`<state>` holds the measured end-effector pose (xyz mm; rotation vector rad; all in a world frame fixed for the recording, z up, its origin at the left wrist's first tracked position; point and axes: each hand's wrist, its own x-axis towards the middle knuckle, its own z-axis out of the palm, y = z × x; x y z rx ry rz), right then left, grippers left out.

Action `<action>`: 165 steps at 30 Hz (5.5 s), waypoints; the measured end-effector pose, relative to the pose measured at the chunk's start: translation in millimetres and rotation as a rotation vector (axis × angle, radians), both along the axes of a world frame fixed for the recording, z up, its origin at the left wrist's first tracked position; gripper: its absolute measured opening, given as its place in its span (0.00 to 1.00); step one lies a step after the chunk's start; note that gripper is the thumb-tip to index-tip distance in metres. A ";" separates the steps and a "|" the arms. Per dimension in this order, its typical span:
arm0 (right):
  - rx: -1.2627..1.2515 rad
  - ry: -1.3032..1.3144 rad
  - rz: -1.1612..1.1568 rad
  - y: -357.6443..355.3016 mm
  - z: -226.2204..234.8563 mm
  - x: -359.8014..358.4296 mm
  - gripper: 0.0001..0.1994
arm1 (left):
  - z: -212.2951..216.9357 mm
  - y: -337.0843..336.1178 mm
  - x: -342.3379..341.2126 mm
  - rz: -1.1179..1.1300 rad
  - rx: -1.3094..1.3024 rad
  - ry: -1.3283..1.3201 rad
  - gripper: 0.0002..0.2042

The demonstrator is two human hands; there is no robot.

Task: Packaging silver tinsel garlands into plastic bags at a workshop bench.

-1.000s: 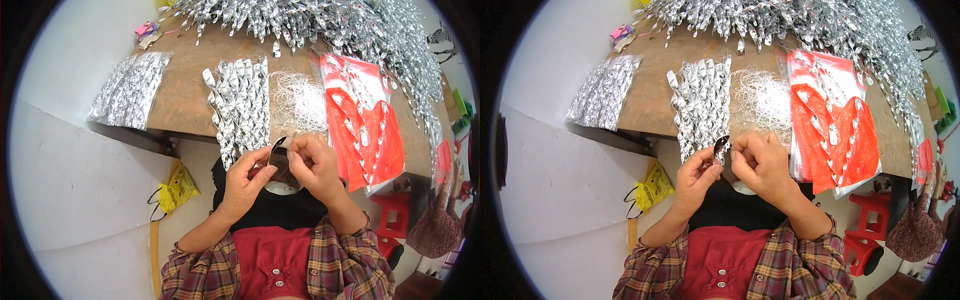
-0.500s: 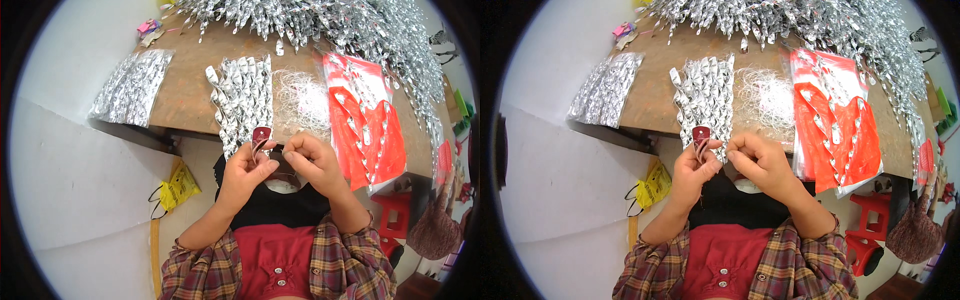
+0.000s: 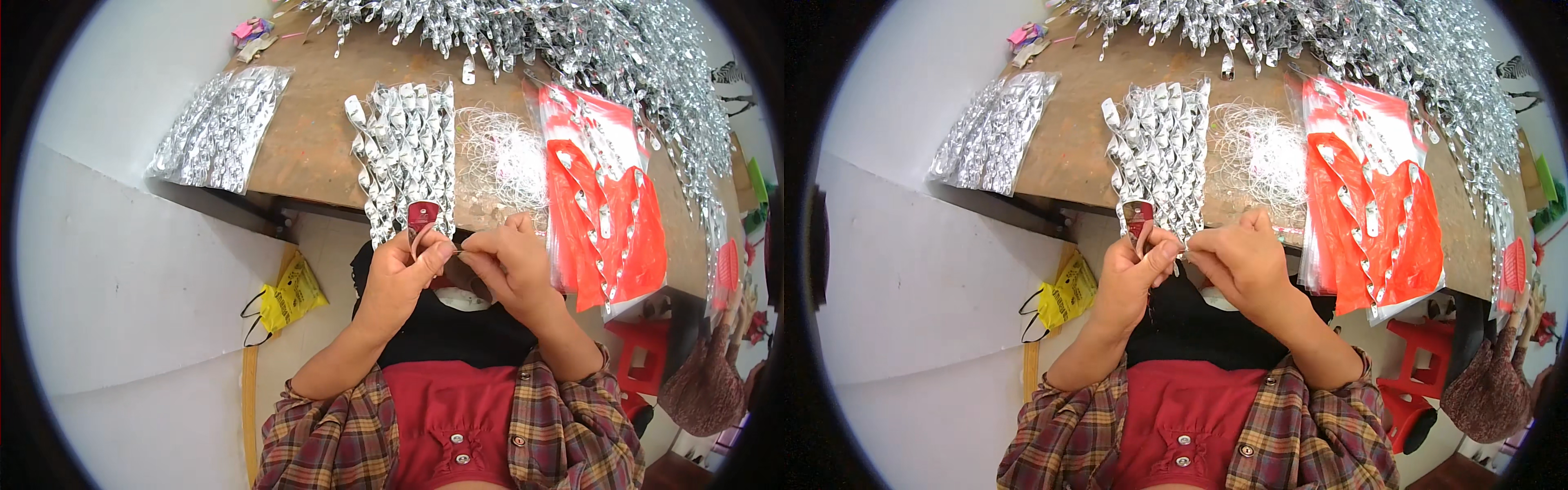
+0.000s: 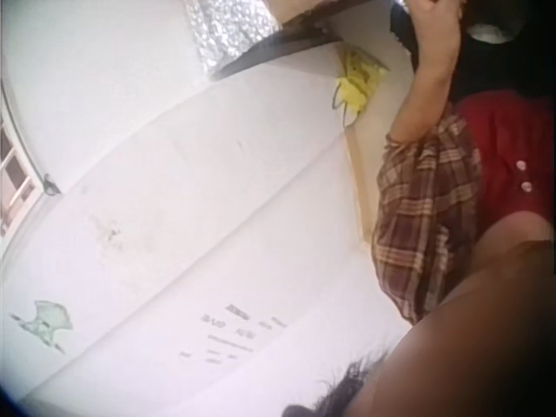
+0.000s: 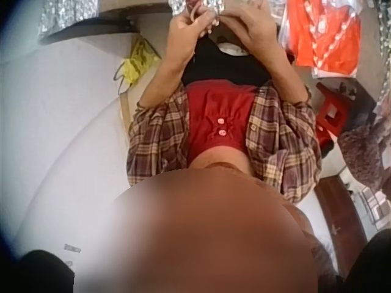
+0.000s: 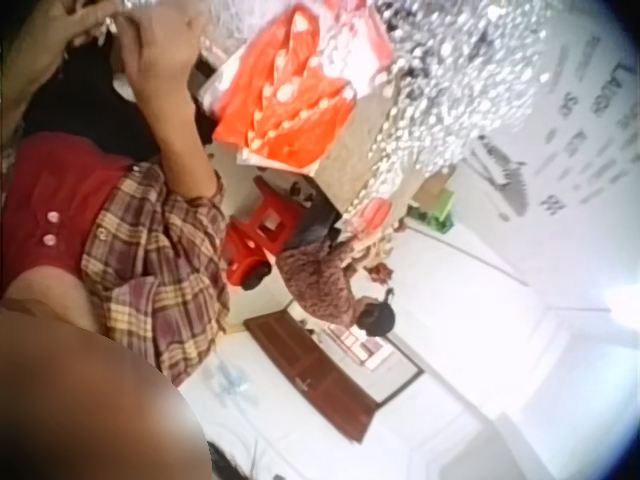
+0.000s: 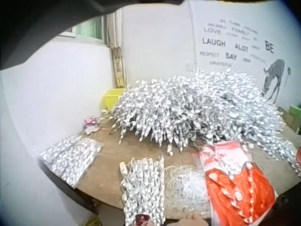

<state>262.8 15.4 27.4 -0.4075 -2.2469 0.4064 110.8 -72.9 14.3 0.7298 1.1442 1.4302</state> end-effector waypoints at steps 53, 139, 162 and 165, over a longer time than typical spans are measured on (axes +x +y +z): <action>-0.048 0.095 -0.105 -2.5 37.2 -20.9 0.09 | 0.6 -7.0 4.2 -0.060 0.110 0.018 0.19; -1.355 0.011 0.422 -29.8 34.1 10.6 0.10 | 20.1 -44.9 3.0 0.091 0.516 0.357 0.04; -1.494 0.378 0.366 -21.9 4.7 61.1 0.06 | 22.7 -22.8 22.9 -0.279 0.387 0.761 0.17; -1.496 0.372 0.352 -14.0 -2.3 71.2 0.07 | 21.5 -22.4 16.6 -0.306 0.372 0.846 0.20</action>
